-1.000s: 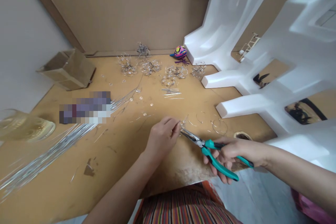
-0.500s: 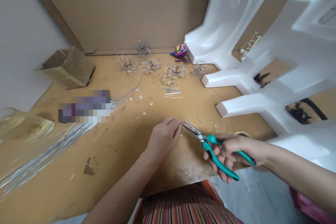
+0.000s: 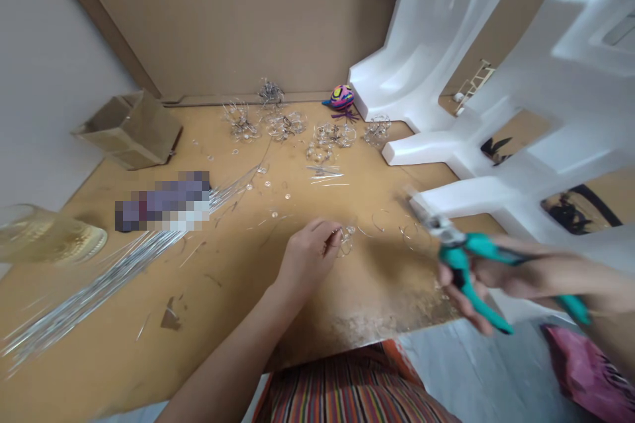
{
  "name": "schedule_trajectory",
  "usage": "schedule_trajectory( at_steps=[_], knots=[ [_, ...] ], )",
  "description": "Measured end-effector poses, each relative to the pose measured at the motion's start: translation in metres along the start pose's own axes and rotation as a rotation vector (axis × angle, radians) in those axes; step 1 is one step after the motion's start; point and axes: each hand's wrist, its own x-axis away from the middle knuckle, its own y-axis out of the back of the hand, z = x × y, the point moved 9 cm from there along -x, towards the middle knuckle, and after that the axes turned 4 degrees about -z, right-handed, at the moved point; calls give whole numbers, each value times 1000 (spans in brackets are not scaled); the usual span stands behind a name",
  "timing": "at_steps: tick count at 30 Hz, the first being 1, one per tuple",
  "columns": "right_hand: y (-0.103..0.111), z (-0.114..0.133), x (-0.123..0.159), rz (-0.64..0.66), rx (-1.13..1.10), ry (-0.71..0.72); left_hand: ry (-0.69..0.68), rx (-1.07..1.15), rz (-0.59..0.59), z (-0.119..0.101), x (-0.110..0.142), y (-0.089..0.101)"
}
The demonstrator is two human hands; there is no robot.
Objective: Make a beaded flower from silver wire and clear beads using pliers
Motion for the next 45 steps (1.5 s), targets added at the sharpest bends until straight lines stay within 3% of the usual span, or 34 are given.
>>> schedule_trajectory(
  at_steps=[4, 6, 9, 12, 15, 29, 45],
  knots=[
    [33, 10, -4, -304, 358, -23, 19, -5, 19, 2, 0, -3],
    [39, 8, -11, -399, 473, -40, 21, -16, 27, 3, 0, -4],
    [20, -2, -21, -258, 493, -53, 15, -44, 18, 4, 0, -5],
    [-12, -12, -22, 9, 301, -90, 12, -77, 7, 4, -1, -5],
    [-27, -16, -25, 119, 187, -133, 2, -92, -1, 4, 0, -4],
    [-24, -19, -47, 0, 40, -171, -56, -148, -1, -2, 3, -5],
    [-37, -25, -45, 119, -222, -259, -115, -283, 34, -6, 4, -10]
  ],
)
